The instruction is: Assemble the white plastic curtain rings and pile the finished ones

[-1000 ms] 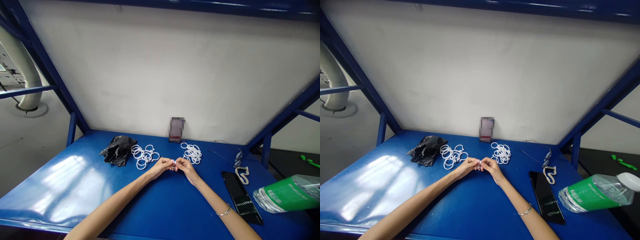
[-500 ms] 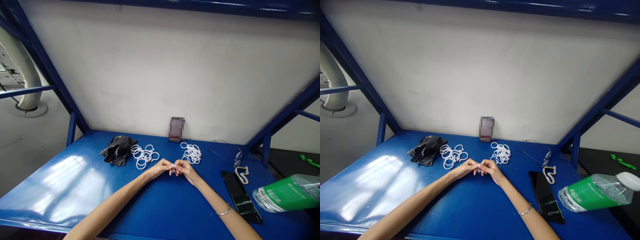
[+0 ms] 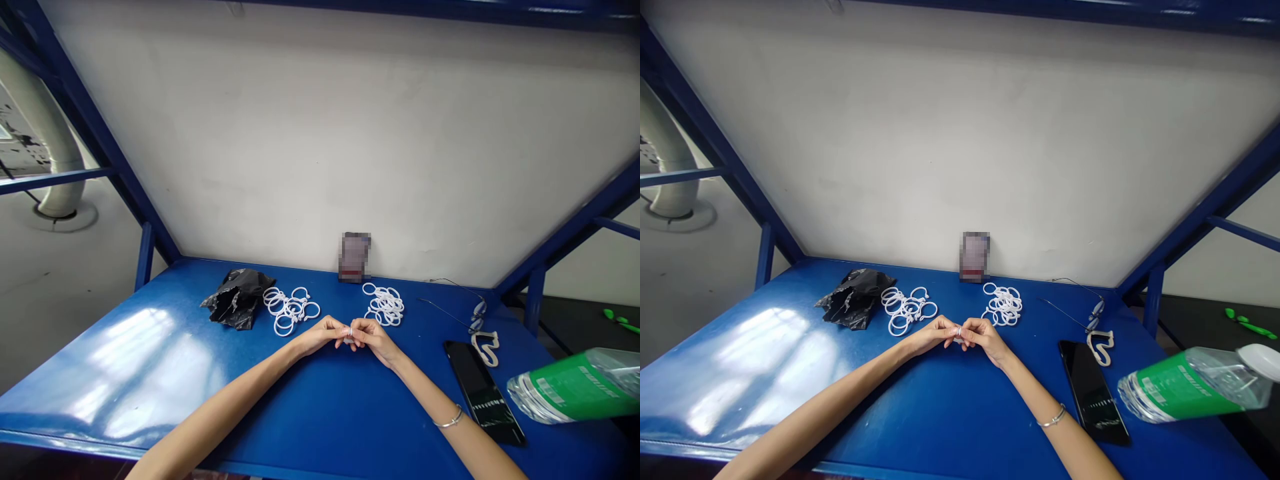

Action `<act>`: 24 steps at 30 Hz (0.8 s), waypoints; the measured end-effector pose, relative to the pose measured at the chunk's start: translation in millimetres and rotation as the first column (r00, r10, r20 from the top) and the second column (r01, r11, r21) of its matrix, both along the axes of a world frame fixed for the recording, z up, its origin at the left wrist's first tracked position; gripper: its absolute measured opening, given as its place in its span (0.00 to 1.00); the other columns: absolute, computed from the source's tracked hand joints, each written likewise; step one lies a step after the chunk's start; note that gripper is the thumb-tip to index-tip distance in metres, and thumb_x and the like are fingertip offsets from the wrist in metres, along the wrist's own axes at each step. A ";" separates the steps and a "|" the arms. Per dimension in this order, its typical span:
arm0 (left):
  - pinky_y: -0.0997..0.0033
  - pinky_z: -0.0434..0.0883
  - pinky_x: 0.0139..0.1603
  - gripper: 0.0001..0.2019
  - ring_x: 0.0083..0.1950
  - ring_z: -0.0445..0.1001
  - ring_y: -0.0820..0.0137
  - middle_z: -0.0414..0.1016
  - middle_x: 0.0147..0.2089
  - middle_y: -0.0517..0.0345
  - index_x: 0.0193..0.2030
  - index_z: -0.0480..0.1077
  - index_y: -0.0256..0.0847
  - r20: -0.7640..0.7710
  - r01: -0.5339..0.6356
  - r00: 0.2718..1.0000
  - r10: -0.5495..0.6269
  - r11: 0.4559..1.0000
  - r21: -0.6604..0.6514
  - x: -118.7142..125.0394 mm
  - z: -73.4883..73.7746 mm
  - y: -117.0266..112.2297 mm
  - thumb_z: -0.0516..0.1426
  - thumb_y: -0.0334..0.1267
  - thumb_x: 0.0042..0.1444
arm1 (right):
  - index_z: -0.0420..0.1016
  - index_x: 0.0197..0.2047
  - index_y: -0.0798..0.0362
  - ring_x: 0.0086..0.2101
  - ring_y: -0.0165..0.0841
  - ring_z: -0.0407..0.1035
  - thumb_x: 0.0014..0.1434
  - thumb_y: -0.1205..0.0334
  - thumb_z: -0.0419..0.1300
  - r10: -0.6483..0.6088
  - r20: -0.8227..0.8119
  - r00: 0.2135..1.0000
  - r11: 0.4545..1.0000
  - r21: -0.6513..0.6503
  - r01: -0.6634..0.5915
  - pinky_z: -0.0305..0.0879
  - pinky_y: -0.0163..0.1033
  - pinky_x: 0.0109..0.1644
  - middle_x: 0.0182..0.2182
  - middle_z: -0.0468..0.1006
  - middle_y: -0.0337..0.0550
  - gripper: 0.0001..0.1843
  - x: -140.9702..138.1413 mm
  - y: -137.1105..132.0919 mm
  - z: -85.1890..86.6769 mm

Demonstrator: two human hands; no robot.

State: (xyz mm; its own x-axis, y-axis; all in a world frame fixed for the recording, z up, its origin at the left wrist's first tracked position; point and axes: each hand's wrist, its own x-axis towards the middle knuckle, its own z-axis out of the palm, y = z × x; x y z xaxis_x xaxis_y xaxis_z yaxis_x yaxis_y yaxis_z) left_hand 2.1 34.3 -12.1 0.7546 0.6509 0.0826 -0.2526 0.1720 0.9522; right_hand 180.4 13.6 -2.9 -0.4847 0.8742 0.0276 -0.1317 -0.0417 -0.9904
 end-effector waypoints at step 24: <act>0.72 0.53 0.27 0.19 0.29 0.66 0.72 0.79 0.32 0.48 0.28 0.78 0.33 -0.126 -0.003 0.992 0.017 0.994 0.111 -2.9 0.8 2.6 0.60 0.51 0.51 | 0.74 0.24 0.56 0.23 0.29 0.70 0.50 0.51 0.68 0.078 0.036 0.996 0.997 -0.033 -0.077 0.56 0.33 0.26 0.21 0.75 0.39 0.16 3.9 0.8 6.5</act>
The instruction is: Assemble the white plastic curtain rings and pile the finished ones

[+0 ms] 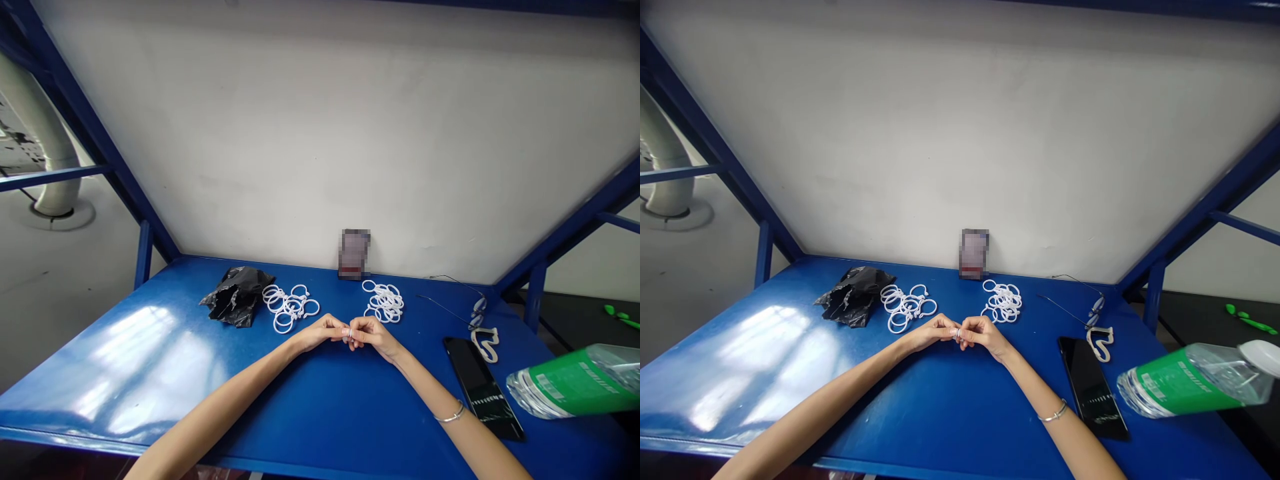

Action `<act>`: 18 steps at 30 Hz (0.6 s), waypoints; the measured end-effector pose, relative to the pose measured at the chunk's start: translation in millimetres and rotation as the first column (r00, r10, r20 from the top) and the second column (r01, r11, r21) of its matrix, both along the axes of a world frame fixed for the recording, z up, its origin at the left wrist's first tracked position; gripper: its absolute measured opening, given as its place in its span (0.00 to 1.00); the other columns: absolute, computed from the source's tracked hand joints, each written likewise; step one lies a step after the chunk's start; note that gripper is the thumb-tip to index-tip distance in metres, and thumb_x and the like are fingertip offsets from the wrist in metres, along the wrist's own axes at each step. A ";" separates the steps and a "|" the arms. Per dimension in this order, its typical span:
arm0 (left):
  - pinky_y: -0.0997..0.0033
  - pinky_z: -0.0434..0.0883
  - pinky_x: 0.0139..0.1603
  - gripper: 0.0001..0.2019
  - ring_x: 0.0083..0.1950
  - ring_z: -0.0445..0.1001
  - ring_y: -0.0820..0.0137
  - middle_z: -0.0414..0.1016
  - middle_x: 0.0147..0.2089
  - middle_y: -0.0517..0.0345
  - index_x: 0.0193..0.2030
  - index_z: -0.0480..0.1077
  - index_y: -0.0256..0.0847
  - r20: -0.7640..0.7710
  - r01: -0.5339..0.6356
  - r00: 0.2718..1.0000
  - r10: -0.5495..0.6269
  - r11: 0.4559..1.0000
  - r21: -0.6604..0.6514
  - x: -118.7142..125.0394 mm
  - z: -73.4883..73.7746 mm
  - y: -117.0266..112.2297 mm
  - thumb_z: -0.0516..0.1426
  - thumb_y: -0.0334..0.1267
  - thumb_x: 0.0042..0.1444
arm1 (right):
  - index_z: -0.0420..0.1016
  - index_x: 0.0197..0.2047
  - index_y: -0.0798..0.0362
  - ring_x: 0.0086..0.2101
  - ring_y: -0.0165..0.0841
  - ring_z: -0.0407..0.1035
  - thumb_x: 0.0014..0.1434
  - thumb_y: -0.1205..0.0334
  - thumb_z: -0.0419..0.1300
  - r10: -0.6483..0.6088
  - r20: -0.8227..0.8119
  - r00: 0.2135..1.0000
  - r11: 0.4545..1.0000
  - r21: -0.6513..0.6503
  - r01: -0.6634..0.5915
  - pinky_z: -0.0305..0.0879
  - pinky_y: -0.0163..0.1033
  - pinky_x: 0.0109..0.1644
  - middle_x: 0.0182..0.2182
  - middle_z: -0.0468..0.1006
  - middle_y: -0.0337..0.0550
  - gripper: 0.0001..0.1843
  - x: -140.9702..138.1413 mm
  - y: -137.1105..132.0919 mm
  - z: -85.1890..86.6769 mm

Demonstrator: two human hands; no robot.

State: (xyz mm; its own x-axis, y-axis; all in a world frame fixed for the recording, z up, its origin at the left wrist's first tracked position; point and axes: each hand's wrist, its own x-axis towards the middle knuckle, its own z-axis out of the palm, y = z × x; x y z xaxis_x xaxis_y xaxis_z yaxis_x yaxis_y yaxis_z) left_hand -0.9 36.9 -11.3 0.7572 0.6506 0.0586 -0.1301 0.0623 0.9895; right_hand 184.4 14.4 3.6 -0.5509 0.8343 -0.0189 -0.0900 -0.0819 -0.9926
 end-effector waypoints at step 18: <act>0.73 0.54 0.29 0.20 0.31 0.68 0.70 0.78 0.33 0.46 0.30 0.77 0.30 0.012 0.031 0.999 -0.031 1.000 0.001 -0.6 -7.5 3.2 0.59 0.51 0.54 | 0.73 0.25 0.58 0.24 0.29 0.71 0.49 0.52 0.68 0.005 -0.008 1.000 1.000 -0.006 -0.005 0.57 0.31 0.26 0.23 0.75 0.41 0.17 2.2 2.7 -5.6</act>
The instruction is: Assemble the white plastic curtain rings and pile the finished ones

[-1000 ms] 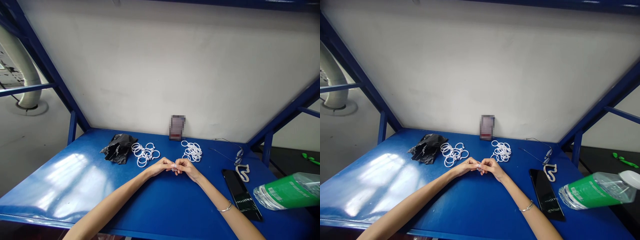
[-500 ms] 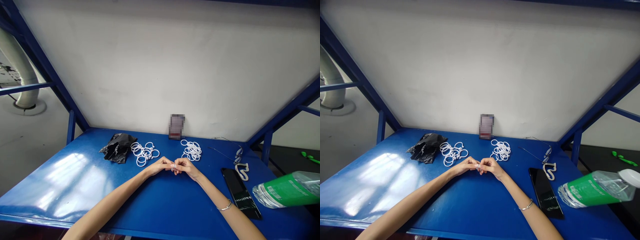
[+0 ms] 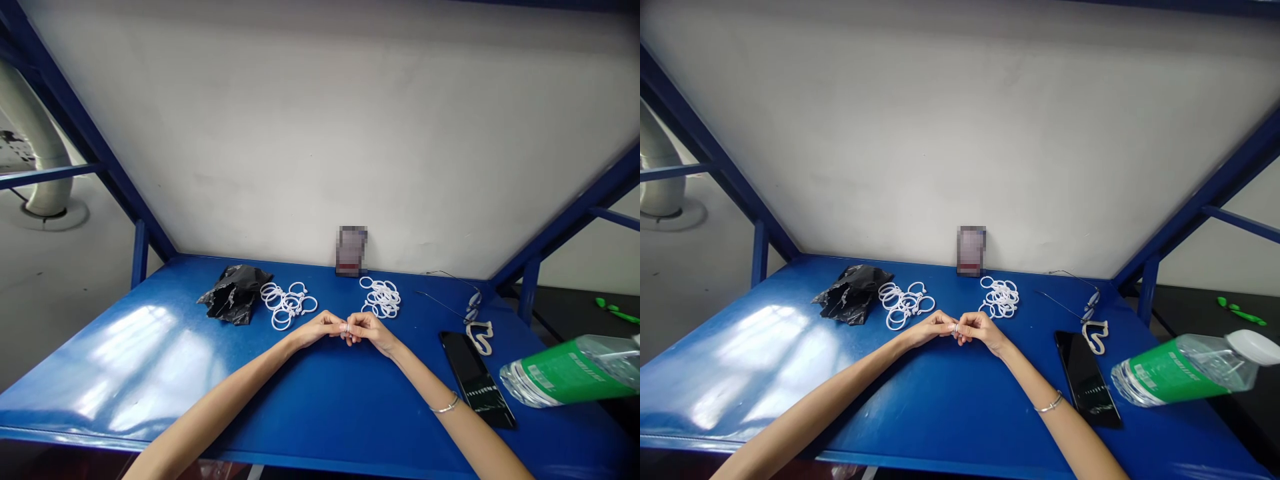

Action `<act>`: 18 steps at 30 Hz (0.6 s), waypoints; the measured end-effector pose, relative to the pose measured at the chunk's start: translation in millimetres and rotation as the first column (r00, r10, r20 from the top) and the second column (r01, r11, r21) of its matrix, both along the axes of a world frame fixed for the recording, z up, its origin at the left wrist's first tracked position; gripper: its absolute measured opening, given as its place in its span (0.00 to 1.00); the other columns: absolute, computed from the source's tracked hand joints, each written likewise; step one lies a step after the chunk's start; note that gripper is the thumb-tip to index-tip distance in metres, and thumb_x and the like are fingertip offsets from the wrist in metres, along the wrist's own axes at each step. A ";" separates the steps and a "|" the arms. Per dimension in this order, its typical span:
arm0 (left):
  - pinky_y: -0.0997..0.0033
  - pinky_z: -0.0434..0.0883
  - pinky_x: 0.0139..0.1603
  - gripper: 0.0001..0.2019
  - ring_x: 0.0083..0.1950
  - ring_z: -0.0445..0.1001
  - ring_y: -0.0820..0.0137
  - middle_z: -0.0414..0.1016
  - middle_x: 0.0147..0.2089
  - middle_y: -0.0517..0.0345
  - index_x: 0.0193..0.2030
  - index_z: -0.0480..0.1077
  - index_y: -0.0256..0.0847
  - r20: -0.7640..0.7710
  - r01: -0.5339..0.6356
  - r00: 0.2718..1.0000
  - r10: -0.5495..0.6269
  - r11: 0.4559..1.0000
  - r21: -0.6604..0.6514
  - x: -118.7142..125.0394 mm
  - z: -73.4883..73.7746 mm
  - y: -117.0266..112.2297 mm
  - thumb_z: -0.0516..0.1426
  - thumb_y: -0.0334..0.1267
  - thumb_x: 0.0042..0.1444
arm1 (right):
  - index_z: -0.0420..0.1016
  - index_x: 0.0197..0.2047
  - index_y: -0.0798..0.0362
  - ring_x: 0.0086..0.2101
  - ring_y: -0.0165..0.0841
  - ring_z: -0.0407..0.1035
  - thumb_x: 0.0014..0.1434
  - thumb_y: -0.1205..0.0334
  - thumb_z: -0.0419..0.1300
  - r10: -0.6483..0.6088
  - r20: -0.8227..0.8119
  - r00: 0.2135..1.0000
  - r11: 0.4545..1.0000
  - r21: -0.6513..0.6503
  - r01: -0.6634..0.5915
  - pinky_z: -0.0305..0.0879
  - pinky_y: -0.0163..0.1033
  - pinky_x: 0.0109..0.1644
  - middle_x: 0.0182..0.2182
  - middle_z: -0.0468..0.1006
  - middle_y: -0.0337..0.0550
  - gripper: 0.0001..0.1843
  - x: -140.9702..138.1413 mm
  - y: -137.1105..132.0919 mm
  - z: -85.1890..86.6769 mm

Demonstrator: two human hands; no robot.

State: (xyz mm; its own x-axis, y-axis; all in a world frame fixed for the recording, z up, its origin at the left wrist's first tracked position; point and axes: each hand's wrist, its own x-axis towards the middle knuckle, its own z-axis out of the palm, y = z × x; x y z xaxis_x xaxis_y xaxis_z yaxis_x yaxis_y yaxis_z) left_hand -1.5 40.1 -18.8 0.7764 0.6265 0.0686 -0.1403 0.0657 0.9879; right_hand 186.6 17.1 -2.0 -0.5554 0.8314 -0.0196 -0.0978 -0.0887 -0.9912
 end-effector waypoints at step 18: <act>0.72 0.56 0.30 0.21 0.31 0.70 0.70 0.77 0.28 0.48 0.29 0.77 0.30 0.045 -0.020 0.999 0.020 1.000 -0.009 1.7 2.9 -1.0 0.60 0.52 0.52 | 0.72 0.25 0.57 0.24 0.29 0.70 0.52 0.51 0.67 0.004 0.017 1.000 1.000 0.021 -0.005 0.56 0.32 0.26 0.24 0.75 0.41 0.17 -0.6 1.4 -2.4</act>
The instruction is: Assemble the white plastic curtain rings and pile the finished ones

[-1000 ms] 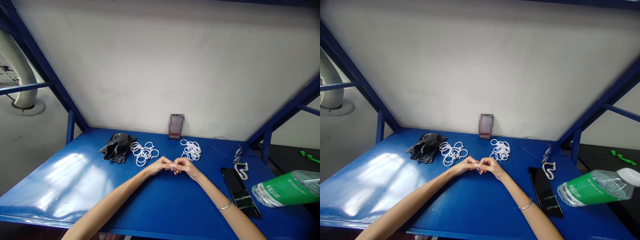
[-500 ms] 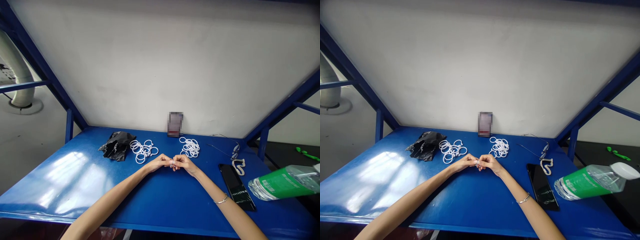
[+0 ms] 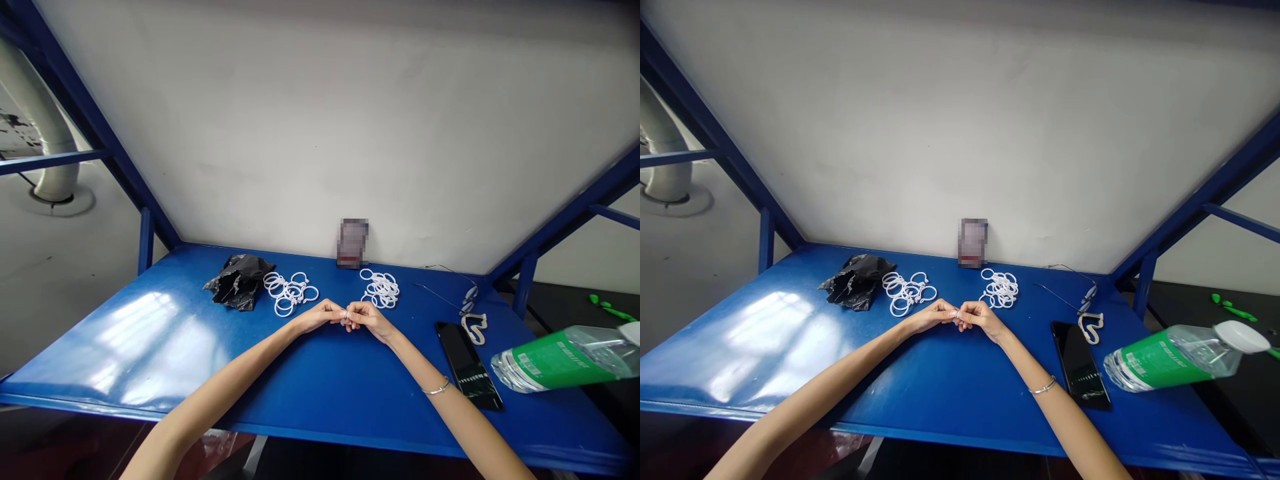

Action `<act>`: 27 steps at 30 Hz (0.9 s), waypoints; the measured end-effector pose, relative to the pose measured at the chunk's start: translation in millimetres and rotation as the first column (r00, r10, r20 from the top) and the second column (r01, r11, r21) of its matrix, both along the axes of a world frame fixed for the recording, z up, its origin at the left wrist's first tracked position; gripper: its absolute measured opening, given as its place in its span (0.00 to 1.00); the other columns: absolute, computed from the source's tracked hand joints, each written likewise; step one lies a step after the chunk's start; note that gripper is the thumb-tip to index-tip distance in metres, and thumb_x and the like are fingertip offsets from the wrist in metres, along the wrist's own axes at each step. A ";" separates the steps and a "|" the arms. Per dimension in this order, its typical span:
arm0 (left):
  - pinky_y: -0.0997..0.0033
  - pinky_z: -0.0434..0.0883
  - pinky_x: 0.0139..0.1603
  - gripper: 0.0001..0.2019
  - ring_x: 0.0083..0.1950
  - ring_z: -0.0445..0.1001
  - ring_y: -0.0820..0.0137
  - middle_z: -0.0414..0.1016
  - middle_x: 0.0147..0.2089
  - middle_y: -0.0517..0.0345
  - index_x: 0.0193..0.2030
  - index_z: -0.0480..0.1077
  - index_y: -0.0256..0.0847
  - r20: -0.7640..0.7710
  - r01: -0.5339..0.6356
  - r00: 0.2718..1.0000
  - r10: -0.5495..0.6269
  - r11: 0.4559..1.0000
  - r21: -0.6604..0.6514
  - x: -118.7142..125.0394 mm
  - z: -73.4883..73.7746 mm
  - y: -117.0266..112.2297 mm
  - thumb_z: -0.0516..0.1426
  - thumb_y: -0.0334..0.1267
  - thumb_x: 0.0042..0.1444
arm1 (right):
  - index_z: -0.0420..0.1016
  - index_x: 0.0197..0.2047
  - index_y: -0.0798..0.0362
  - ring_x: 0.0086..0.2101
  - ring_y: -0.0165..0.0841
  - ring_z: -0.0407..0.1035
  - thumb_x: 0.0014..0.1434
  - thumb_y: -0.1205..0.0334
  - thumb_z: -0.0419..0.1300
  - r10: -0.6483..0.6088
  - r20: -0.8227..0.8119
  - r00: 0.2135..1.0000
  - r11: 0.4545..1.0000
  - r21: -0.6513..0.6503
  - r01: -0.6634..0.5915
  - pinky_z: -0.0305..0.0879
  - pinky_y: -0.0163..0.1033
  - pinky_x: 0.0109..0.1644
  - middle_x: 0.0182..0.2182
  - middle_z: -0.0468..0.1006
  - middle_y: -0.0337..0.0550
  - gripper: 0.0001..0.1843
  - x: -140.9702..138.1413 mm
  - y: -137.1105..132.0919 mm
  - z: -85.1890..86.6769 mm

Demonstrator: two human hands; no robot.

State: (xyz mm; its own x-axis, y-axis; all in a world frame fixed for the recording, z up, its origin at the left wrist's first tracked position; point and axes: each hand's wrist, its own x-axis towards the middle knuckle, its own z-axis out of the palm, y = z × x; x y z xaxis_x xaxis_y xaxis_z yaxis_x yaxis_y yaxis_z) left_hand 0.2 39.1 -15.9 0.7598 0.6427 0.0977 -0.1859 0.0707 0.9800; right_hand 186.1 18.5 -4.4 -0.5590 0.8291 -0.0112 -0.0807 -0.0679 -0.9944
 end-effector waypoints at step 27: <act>0.72 0.66 0.38 0.20 0.34 0.75 0.68 0.76 0.30 0.50 0.24 0.71 0.31 0.034 -0.064 0.997 0.067 0.996 -0.064 2.2 3.8 -4.4 0.62 0.51 0.51 | 0.72 0.33 0.56 0.26 0.30 0.70 0.53 0.49 0.65 -0.037 0.014 0.999 0.998 0.044 0.037 0.61 0.35 0.31 0.27 0.77 0.42 0.17 1.4 1.1 -2.0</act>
State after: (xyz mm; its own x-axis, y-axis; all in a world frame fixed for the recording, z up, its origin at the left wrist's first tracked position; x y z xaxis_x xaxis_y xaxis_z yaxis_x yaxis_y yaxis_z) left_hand 2.4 34.7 -12.2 0.7126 0.6967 0.0822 -0.2275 0.1186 0.9665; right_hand 187.4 19.6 -6.4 -0.5281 0.8490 0.0177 -0.0679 -0.0215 -0.9975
